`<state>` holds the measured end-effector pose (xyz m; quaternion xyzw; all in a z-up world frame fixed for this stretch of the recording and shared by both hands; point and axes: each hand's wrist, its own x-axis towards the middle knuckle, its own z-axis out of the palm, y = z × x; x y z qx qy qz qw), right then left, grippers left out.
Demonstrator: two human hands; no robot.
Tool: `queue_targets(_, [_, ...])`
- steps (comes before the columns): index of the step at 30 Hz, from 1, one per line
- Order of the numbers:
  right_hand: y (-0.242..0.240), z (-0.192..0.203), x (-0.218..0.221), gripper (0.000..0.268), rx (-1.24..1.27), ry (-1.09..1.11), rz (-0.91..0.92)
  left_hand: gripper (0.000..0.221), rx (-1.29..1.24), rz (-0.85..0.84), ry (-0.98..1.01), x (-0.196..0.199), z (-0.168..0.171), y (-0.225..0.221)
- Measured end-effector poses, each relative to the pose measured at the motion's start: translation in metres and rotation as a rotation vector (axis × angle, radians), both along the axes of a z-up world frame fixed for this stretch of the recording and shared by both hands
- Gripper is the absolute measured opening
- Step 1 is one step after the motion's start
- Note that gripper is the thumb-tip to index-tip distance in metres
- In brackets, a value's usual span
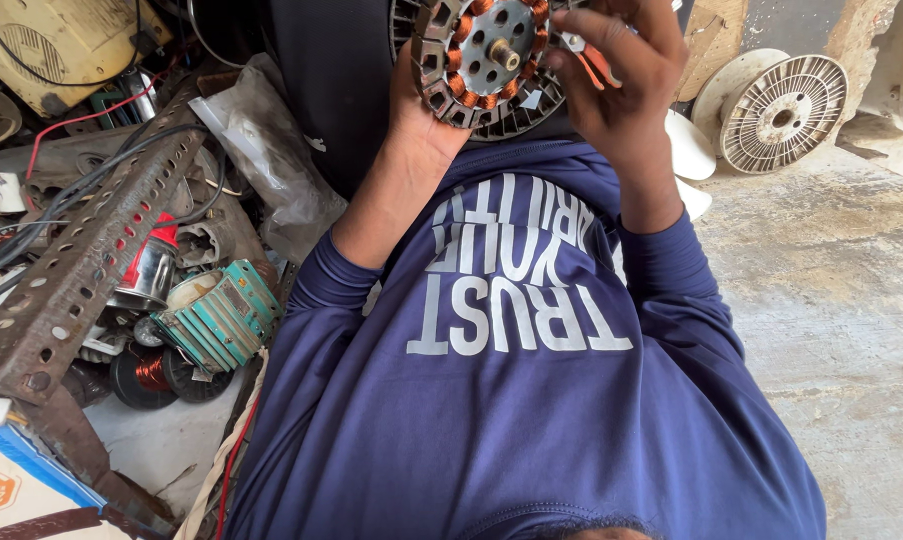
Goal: The person sits on the floor and repairs a fan motor rotor by inserting white insulating paper between copper windings and securing them with a screwdriver. They repeatedly pick up paper, place it into the rotor slots, and adjust the windings.
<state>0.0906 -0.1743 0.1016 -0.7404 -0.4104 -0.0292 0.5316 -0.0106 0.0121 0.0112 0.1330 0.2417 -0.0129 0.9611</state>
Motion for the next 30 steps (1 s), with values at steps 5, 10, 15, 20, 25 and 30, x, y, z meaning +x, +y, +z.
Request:
queue_targets(5, [0.014, 0.007, -0.004, 0.018, -0.177, -0.013, -0.148, 0.039, 0.090, 0.105, -0.075, -0.001, 0.010, -0.006])
queue_targets(10, [0.019, -0.004, -0.004, 0.014, -0.182, -0.042, -0.160, 0.034, 0.205, 0.196, -0.097, -0.001, 0.013, -0.007])
queue_targets(15, [0.005, -0.019, -0.001, 0.015, -0.045, 0.124, -0.106, 0.035, 0.177, 0.166, -0.032, 0.001, 0.013, -0.003])
queue_targets(20, [-0.012, -0.019, 0.006, 0.033, -0.236, -0.260, 0.127, 0.031, 0.215, 0.151, -0.024, -0.004, 0.015, -0.001])
queue_targets(25, [-0.011, -0.015, 0.015, 0.034, -0.210, -0.414, 0.213, 0.019, 0.263, 0.161, -0.043, -0.005, 0.016, -0.005])
queue_targets(30, [-0.013, -0.023, 0.014, 0.020, -0.209, -0.347, 0.234, 0.015, 0.283, 0.214, 0.001, -0.005, 0.020, -0.009])
